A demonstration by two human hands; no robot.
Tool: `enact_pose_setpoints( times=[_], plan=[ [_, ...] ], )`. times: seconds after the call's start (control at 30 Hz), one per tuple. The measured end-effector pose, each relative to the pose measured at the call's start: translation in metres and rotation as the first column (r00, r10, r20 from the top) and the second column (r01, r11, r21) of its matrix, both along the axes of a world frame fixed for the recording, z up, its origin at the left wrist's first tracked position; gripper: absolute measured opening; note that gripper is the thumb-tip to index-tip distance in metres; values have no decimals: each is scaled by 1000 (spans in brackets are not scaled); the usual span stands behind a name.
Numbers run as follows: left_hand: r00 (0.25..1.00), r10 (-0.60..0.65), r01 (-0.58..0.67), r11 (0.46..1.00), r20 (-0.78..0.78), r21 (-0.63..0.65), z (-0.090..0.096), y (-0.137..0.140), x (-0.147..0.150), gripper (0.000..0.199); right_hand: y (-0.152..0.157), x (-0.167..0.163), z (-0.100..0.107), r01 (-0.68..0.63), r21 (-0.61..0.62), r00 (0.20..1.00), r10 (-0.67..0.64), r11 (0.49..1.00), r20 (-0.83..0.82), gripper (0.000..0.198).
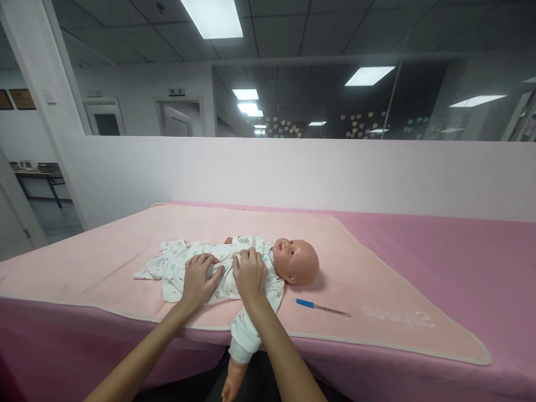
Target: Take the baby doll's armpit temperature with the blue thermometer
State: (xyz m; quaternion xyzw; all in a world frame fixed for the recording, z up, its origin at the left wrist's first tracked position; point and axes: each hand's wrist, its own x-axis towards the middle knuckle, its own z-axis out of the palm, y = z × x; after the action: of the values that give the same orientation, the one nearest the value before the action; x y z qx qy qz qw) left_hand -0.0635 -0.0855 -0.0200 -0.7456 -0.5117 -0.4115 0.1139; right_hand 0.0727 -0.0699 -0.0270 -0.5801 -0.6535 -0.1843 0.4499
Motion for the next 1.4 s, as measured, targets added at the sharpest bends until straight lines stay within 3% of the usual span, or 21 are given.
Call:
enact_pose_setpoints(
  times=[0.13, 0.27, 0.43, 0.57, 0.7, 0.83, 0.93, 1.07, 1.17, 1.33, 1.4],
  plan=[
    [1000, -4, 4, 1000, -4, -10, -1, -1, -1, 18, -22, 14, -1, -37, 30, 990, 41, 999, -135, 21],
    [998, 6, -4, 999, 60, -40, -2, -1, -2, 21, -60, 68, -21, -105, 52, 973, 113, 993, -203, 24],
    [992, -3, 10, 998, 127, -56, -1, 0, -1, 22, -83, 173, -59, 118, -187, 985, -139, 975, -101, 27],
    [983, -29, 40, 998, 183, -56, -1, 1, -2, 17, -88, 216, -67, -11, -363, 993, -34, 932, -116, 28],
    [979, -32, 43, 998, 200, -54, -2, 3, -4, 14, -99, 216, -48, -128, -411, 984, 64, 902, -165, 27],
    [981, -35, 43, 998, 189, -38, -4, 5, -5, 16, -108, 209, -12, -224, -482, 944, 67, 847, -322, 28],
    [984, -30, 36, 999, 177, -31, -4, 5, -5, 16, -105, 204, 15, -254, -479, 914, 46, 840, -404, 29],
    [987, -34, 41, 998, 160, -44, -3, 4, -5, 15, -97, 189, 38, -351, -520, 894, 113, 779, -434, 28],
    [987, -40, 47, 998, 157, -38, -3, 4, -5, 16, -92, 180, 39, -361, -575, 905, 126, 734, -407, 29],
    [988, -42, 48, 998, 147, -36, -4, 4, -5, 17, -86, 182, 19, -238, -751, 950, -12, 615, -311, 31],
    [989, -44, 49, 998, 144, -36, -4, 4, -5, 16, -84, 184, 25, -282, -767, 943, 21, 576, -331, 34]
  ],
)
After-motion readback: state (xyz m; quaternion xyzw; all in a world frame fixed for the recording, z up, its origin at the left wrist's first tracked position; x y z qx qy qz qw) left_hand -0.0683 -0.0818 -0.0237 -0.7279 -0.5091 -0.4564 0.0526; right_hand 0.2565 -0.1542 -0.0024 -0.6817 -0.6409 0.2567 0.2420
